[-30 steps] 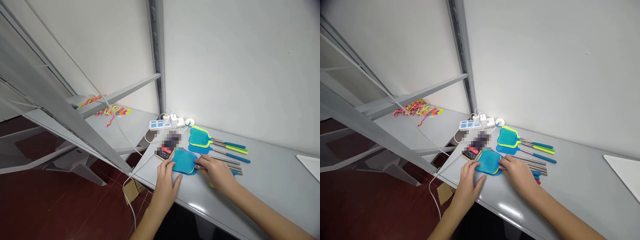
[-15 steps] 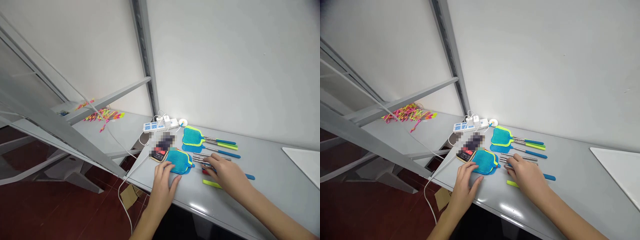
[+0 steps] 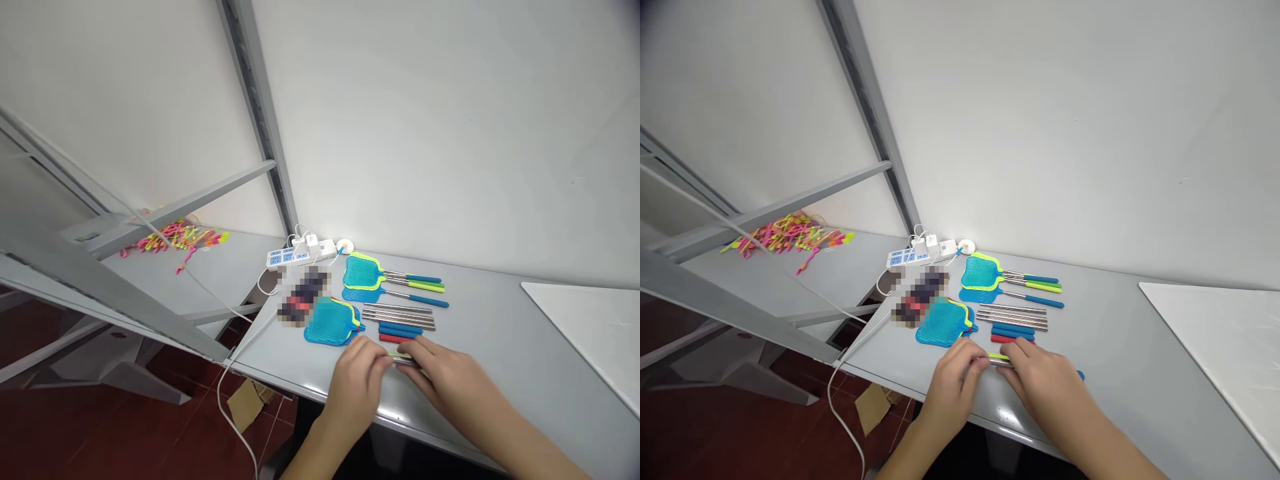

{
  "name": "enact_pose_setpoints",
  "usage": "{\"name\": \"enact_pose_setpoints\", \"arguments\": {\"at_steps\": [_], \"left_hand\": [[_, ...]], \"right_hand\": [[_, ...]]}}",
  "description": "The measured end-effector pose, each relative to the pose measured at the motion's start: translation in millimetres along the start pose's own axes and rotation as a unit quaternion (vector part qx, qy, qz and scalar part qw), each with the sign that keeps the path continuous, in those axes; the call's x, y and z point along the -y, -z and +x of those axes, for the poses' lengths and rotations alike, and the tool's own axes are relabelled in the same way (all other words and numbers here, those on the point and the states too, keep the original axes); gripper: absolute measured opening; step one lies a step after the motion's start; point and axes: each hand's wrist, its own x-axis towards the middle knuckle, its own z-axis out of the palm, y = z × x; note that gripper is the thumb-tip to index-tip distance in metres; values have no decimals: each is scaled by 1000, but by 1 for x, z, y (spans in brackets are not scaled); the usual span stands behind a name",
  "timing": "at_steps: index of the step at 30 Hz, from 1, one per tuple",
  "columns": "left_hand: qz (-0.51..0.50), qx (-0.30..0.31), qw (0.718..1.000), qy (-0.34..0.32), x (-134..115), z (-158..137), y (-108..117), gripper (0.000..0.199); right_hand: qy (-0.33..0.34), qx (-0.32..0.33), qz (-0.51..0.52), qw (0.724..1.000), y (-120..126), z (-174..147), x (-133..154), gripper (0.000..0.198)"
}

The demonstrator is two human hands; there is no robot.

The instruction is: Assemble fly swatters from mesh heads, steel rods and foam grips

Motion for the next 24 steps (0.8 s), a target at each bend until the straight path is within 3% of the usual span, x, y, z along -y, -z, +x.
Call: {"name": "enact_pose_setpoints", "arguments": {"at_steps": [5,11,16,19,21,24], "left_hand": [[-28,10,1000,6,-1,4,9,23],[-38,51,998,-21,-4,13,-3,22],[101,123,986,-55,-19,45,1,17],[245,126,953,-127,-44,76,-1,17],[324,154,914,-189,-60,95,-8,11],[388,247,852,-249,-75,111,-20,4]], "right_hand": [[-23,50,83,995,14,-26,-16,20],[-76,96,164,979,20,-38,-23,29],[-169,138,241,946,29,-27,-40,36],[-181,155,323,916,37,-15,-53,40],[-186,175,385,887,44,-9,-62,43],[-205,235,491,813,52,-6,-74,44]]}}
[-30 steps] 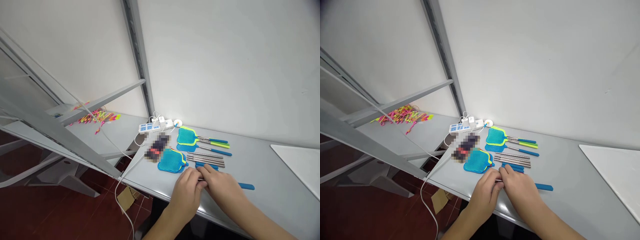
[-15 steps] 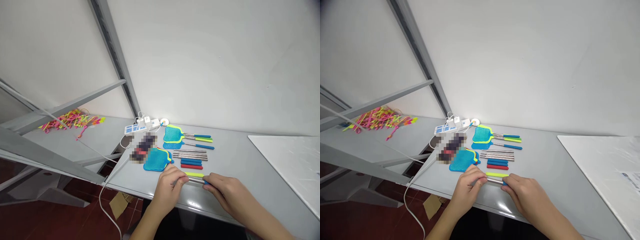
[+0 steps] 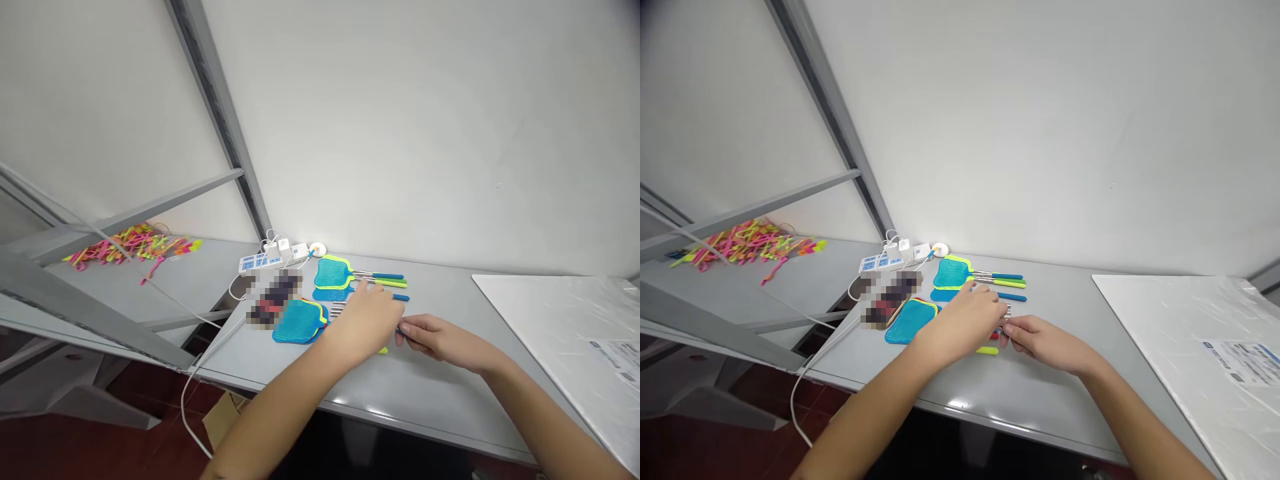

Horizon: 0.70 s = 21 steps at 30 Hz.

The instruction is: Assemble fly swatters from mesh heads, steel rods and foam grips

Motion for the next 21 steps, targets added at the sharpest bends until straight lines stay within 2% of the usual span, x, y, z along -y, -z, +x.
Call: {"name": "enact_pose_setpoints", "arguments": {"at_steps": [2,5,7,9,12,15,18,21], "left_hand": [[7,34,999,-39,-3,3,-1,4],[18,17,996,-85,-9,-9,-8,6],[44,-3,993,-105,-12,-22,-14,6],[60,4,991,-117,-14,-35,-21,4],[42,43,992,-114,-11,-52,-31,3],[12,69,994,-84,-6,-69,-36,7],[-16,90,994,-62,-4,-83,-36,10],[-39,100,994,-33,-5,-92,-34,5]], "right_hand": [[-23,48,72,996,6,-4,-2,41],[-54,85,136,986,7,-9,-9,37],[-69,110,146,981,3,-10,-12,36],[-77,129,123,981,-5,-10,-12,36],[-43,113,12,993,-25,-10,-6,38],[48,37,-139,988,-50,-9,-3,38],[92,-29,-278,956,-72,-6,-12,34],[129,-83,-435,887,-83,-1,-31,29]]}}
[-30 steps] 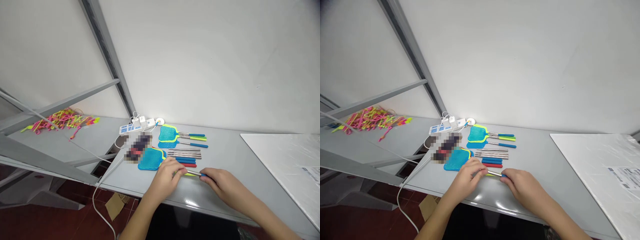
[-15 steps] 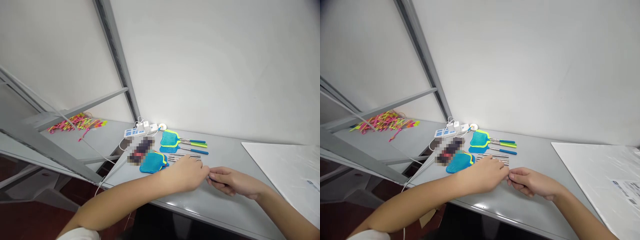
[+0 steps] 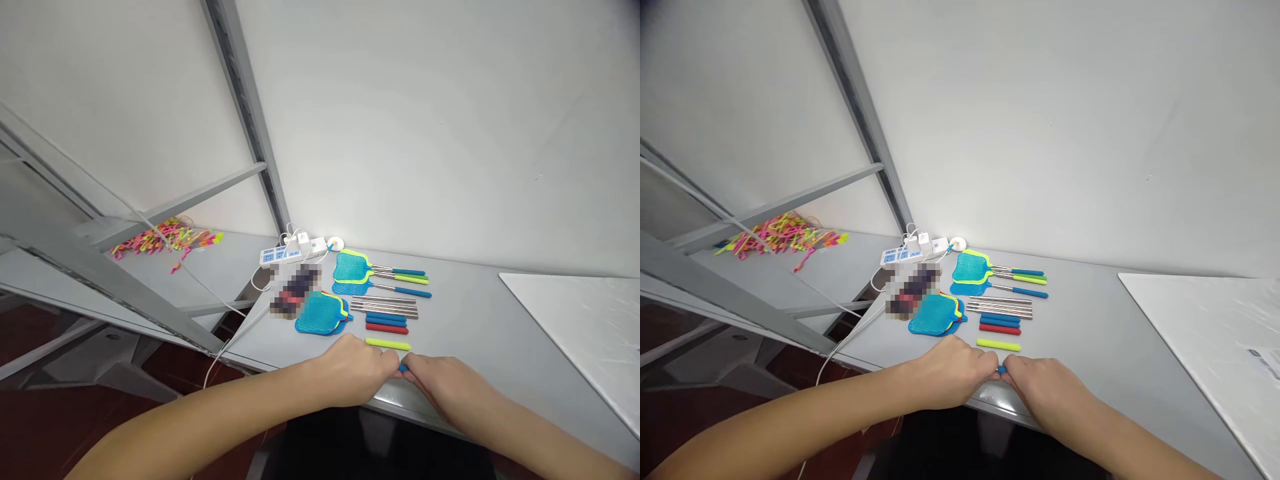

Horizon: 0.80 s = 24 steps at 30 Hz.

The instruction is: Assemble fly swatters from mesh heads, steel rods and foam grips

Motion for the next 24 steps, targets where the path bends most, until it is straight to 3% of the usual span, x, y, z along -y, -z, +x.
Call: {"name": "enact_pose_setpoints", "arguments": {"at_steps": [4,8,11,14,16,17,19,20,21,24], "left_hand": [[-50,-6,998,41,-5,-8,2,23],[-163,2,983,83,-8,-11,11,35],[-310,44,945,99,-4,-8,19,40],[-417,99,899,86,17,-14,23,42],[-469,104,869,120,41,-28,25,42],[-498,93,841,189,54,-36,26,44],[-528,54,795,293,78,-50,30,46],[-515,31,802,301,86,-54,32,46],[-499,7,815,295,91,-54,34,46],[-403,-52,882,240,89,-36,35,42]], "right_hand": [[86,-94,-191,973,-11,-4,-9,20],[128,-153,-279,939,-3,-5,-4,14],[150,-170,-300,927,-1,-3,-1,12],[156,-199,-300,920,4,-10,-27,17],[109,-244,-280,922,12,-24,-62,25],[54,-261,-264,927,18,-32,-81,26],[-125,-255,-231,931,27,-45,-109,26],[-181,-244,-211,929,29,-48,-115,29],[-196,-228,-177,937,27,-47,-113,29],[-96,-173,-67,978,5,-27,-75,23]]}}
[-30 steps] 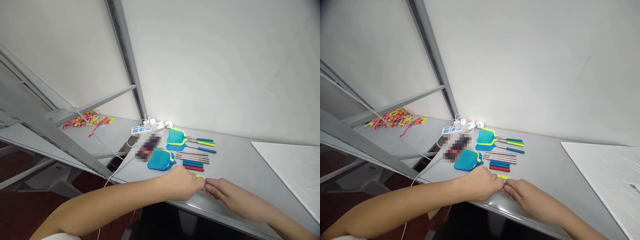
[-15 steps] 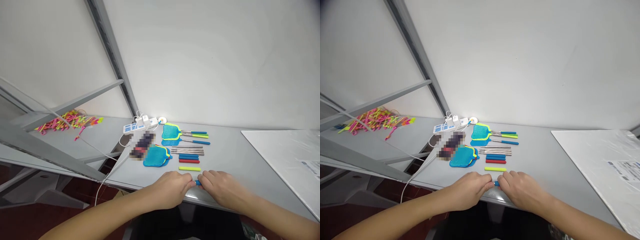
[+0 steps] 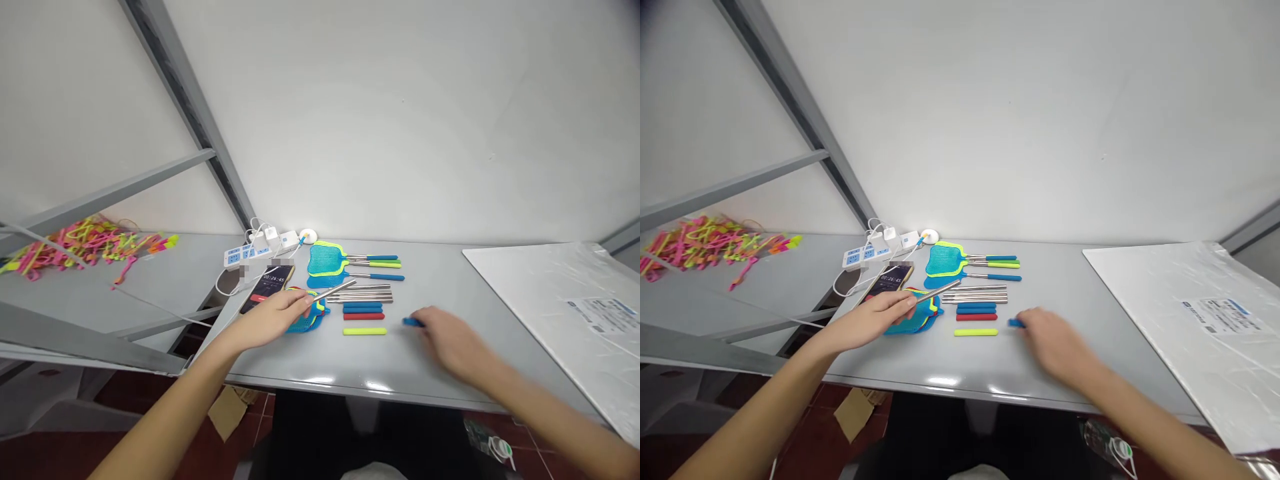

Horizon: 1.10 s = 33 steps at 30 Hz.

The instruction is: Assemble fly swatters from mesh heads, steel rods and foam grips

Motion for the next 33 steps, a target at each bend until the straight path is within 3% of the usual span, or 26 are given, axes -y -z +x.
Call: {"name": "enact_pose_setpoints", "arguments": {"at_steps": [3,7,13,17,27,30,33], "left_hand": [[141,-84,983,-77,-12,22,-25,38],[196,-144,963,-113,-12,49,-52,31],[222,-219,937,-156,-1,76,-73,30],[222,-244,927,-179,7,76,-80,30],[228,-228,925,-201,16,70,-85,27],[230,-208,925,-219,15,68,-87,27],[232,-188,924,-238,14,67,-91,27]], "right_hand": [[120,-15,27,992,-35,10,55,20],[143,-57,48,987,-63,25,86,17],[100,-79,122,984,-56,52,80,19],[103,-93,103,985,-55,66,79,18],[71,-132,78,986,-59,51,70,24],[67,-211,65,973,-55,45,63,31],[50,-305,-11,951,-48,46,58,34]]}}
